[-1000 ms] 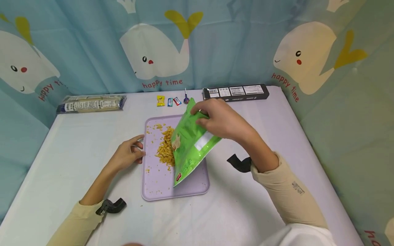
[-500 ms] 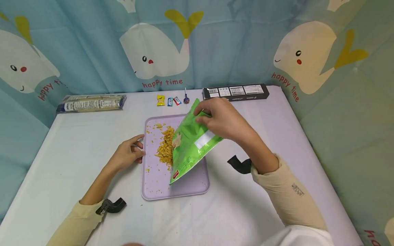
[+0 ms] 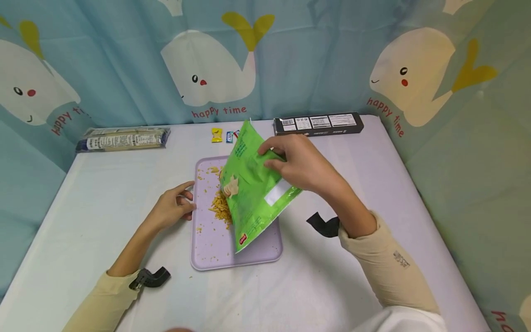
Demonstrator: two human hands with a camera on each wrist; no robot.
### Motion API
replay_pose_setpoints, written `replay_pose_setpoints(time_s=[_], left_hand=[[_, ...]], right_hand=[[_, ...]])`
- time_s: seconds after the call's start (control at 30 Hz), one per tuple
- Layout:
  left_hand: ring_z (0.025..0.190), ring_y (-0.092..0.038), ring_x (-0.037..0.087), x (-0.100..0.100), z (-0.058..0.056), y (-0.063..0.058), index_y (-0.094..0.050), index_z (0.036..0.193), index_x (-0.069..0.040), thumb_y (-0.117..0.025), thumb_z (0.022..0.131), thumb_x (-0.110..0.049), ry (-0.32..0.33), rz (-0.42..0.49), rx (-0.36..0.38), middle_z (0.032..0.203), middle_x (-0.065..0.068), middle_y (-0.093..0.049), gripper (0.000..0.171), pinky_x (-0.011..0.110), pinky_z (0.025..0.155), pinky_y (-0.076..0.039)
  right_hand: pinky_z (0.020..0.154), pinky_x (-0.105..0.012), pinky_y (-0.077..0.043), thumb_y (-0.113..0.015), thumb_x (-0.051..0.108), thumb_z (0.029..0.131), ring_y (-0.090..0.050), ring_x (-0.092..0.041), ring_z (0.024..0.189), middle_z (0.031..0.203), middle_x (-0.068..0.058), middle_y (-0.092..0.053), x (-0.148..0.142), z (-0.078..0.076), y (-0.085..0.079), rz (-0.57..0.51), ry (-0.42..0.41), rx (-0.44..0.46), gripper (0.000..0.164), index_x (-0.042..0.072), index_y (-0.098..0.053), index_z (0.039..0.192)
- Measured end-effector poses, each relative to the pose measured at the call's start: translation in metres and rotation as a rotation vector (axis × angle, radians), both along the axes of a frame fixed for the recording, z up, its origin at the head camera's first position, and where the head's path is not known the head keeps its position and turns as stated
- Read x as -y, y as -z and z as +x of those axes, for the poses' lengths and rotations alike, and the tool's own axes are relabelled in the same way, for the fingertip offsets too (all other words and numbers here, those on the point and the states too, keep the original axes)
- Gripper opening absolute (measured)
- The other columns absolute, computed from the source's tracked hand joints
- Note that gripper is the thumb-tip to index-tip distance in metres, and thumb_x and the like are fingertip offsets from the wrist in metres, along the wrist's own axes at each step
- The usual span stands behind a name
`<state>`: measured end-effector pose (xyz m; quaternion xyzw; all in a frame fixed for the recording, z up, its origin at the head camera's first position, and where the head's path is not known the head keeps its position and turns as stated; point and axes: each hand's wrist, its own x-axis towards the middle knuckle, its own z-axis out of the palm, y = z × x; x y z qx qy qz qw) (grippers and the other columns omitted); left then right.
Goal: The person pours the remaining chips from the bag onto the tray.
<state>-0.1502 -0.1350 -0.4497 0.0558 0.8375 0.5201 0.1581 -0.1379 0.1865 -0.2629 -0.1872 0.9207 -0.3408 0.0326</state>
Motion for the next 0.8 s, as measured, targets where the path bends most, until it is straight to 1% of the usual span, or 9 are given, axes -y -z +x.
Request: replay_pose_setpoints(time_s=[0.1, 0.27, 0.37, 0.43, 0.6, 0.7, 0.8], left_hand=[[0.063, -0.063, 0.022, -0.0003, 0.0002, -0.0002, -0.033, 0.142, -0.009, -0.062, 0.082, -0.001, 0.0, 0.006, 0.005, 0.102, 0.012, -0.052, 0.067, 0.032, 0.056, -0.056], [0.063, -0.063, 0.022, -0.0003, 0.0005, -0.0011, -0.033, 0.142, -0.009, -0.063, 0.082, -0.001, -0.001, 0.006, 0.007, 0.103, 0.012, -0.053, 0.068, 0.033, 0.056, -0.056], [0.063, -0.063, 0.022, -0.0001, 0.0005, -0.0016, -0.033, 0.142, -0.009, -0.063, 0.082, -0.001, 0.0, 0.006, 0.007, 0.103, 0.013, -0.052, 0.068, 0.033, 0.056, -0.056], [0.063, -0.063, 0.022, 0.0001, 0.0005, -0.0017, -0.033, 0.142, -0.009, -0.063, 0.082, -0.001, 0.002, 0.004, 0.005, 0.103, 0.013, -0.052, 0.068, 0.033, 0.056, -0.055], [0.062, -0.063, 0.022, 0.0004, 0.0006, -0.0014, -0.033, 0.142, -0.009, -0.063, 0.082, -0.001, 0.002, -0.001, -0.003, 0.103, 0.012, -0.053, 0.068, 0.032, 0.057, -0.055], [0.062, -0.063, 0.022, 0.0005, 0.0003, -0.0008, -0.033, 0.142, -0.009, -0.063, 0.082, -0.002, 0.006, -0.001, -0.007, 0.103, 0.012, -0.053, 0.067, 0.032, 0.057, -0.055], [0.062, -0.063, 0.022, 0.0007, -0.0003, -0.0003, -0.033, 0.142, -0.009, -0.063, 0.083, -0.002, 0.009, 0.0, -0.011, 0.103, 0.012, -0.053, 0.067, 0.033, 0.057, -0.055]], right_hand=[[0.061, -0.029, -0.041, -0.068, 0.008, 0.083, -0.049, -0.015, 0.07, 0.082, 0.0, -0.063, -0.0003, 0.0001, 0.0021, 0.003, 0.013, -0.027, 0.015, 0.014, -0.069, 0.096], [0.058, -0.026, -0.041, -0.068, 0.009, 0.082, -0.05, -0.014, 0.066, 0.078, 0.001, -0.064, -0.0002, 0.0005, 0.0057, -0.017, 0.017, -0.027, 0.013, 0.015, -0.069, 0.094], [0.055, -0.025, -0.04, -0.068, 0.008, 0.082, -0.048, -0.014, 0.062, 0.072, 0.001, -0.062, -0.0005, 0.0009, 0.007, -0.025, 0.014, -0.044, 0.011, 0.014, -0.069, 0.091], [0.055, -0.024, -0.04, -0.068, 0.008, 0.082, -0.049, -0.013, 0.063, 0.072, 0.001, -0.062, -0.0006, 0.001, 0.0075, -0.031, 0.009, -0.043, 0.009, 0.013, -0.069, 0.09], [0.06, -0.024, -0.043, -0.067, 0.008, 0.083, -0.053, -0.013, 0.068, 0.081, 0.001, -0.065, -0.0008, 0.0015, 0.007, -0.045, -0.017, -0.011, 0.011, 0.012, -0.069, 0.093], [0.059, -0.024, -0.044, -0.067, 0.008, 0.083, -0.054, -0.012, 0.067, 0.081, 0.003, -0.064, -0.0015, 0.0036, 0.0056, -0.046, -0.027, -0.024, 0.012, 0.013, -0.068, 0.093], [0.055, -0.024, -0.043, -0.067, 0.007, 0.083, -0.051, -0.011, 0.062, 0.077, 0.003, -0.063, -0.0017, 0.0062, 0.005, -0.047, -0.042, -0.051, 0.012, 0.014, -0.068, 0.093]])
